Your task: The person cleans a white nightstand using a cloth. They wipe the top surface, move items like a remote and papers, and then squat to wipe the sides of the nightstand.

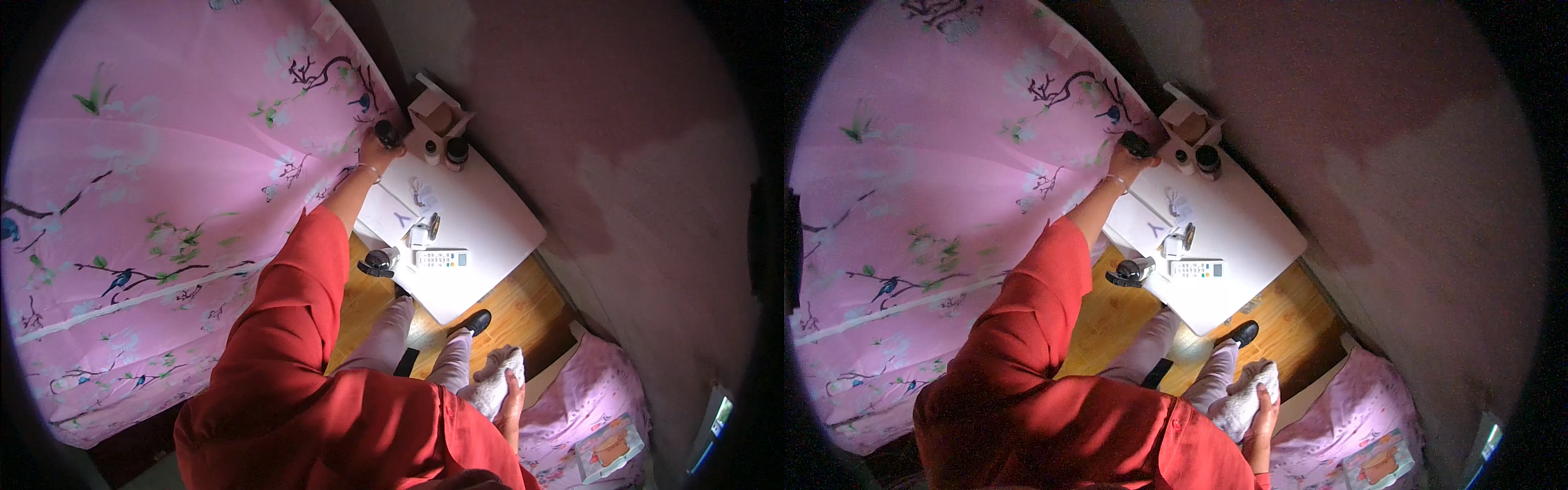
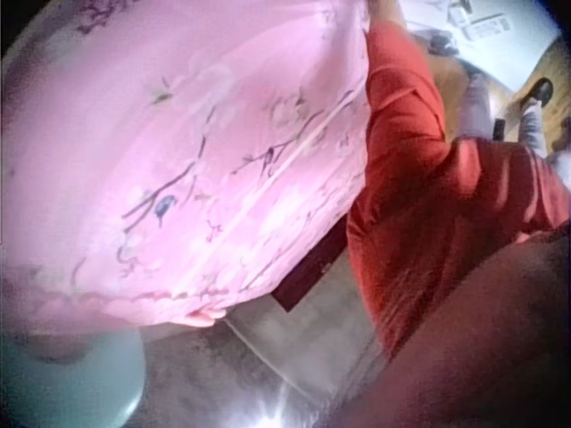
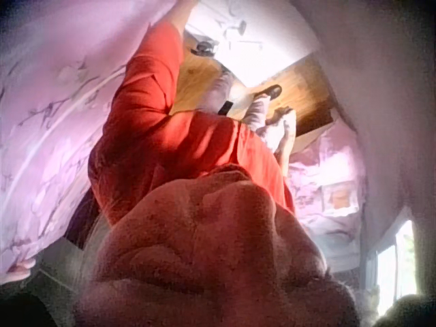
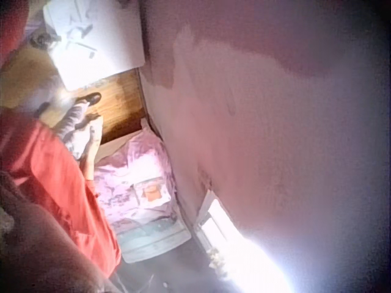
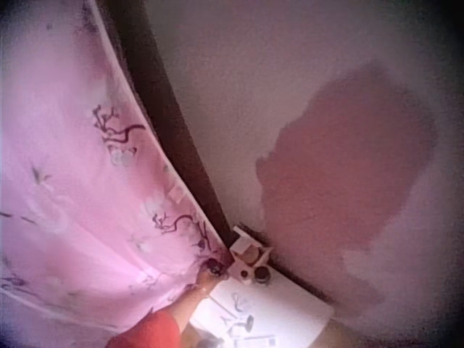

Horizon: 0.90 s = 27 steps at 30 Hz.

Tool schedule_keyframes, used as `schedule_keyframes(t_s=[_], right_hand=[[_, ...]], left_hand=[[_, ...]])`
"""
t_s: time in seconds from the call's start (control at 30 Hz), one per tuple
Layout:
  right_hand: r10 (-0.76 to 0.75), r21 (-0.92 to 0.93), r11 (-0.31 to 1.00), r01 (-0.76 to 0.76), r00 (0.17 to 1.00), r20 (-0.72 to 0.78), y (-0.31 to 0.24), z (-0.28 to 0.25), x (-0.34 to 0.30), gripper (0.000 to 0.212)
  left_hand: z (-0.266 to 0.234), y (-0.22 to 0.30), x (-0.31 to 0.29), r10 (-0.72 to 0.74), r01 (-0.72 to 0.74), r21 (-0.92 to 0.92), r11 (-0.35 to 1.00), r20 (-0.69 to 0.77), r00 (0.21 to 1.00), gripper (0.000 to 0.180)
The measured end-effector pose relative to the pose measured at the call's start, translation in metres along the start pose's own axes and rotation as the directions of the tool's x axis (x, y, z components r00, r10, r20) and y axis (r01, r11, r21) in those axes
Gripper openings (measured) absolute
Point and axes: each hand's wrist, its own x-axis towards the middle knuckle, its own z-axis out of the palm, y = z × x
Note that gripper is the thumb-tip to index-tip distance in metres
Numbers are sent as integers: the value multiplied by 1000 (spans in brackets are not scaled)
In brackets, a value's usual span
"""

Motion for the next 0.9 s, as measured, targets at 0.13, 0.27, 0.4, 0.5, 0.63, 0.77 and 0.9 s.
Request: schedule_keyframes(t_s=[0.13, 0.27, 0.4, 0.5, 0.63, 0.77, 0.9], right_hand=[[108, 33, 994, -106, 990, -93, 1, 25, -9, 43], [126, 20, 992, -124, 980, -157, 7, 25, -12, 46], [129, -4, 991, -130, 987, -96, 5, 33, -2, 48], [121, -7, 992, -124, 982, -143, 9, 29, -3, 47], [160, -11, 987, -162, 980, -118, 8, 32, 2, 45], [158, 35, 987, -155, 982, -105, 12, 31, 1, 43], [163, 25, 987, -161, 981, -110, 14, 25, 2, 44]], left_hand=[[17, -28, 24, 239, -223, 256, 940, -30, 971, 44], [41, 0, 34, 42, -69, 135, 988, 189, 981, 55], [36, -33, 59, 210, -303, 428, 852, 251, 945, 46], [53, -22, 47, 110, -156, 119, 981, 324, 940, 51], [42, -51, 54, 244, -346, 397, 850, 286, 927, 54], [50, -38, 48, 161, -243, 263, 933, 299, 941, 57], [41, -9, 30, 186, -208, 97, 973, 193, 963, 55]])
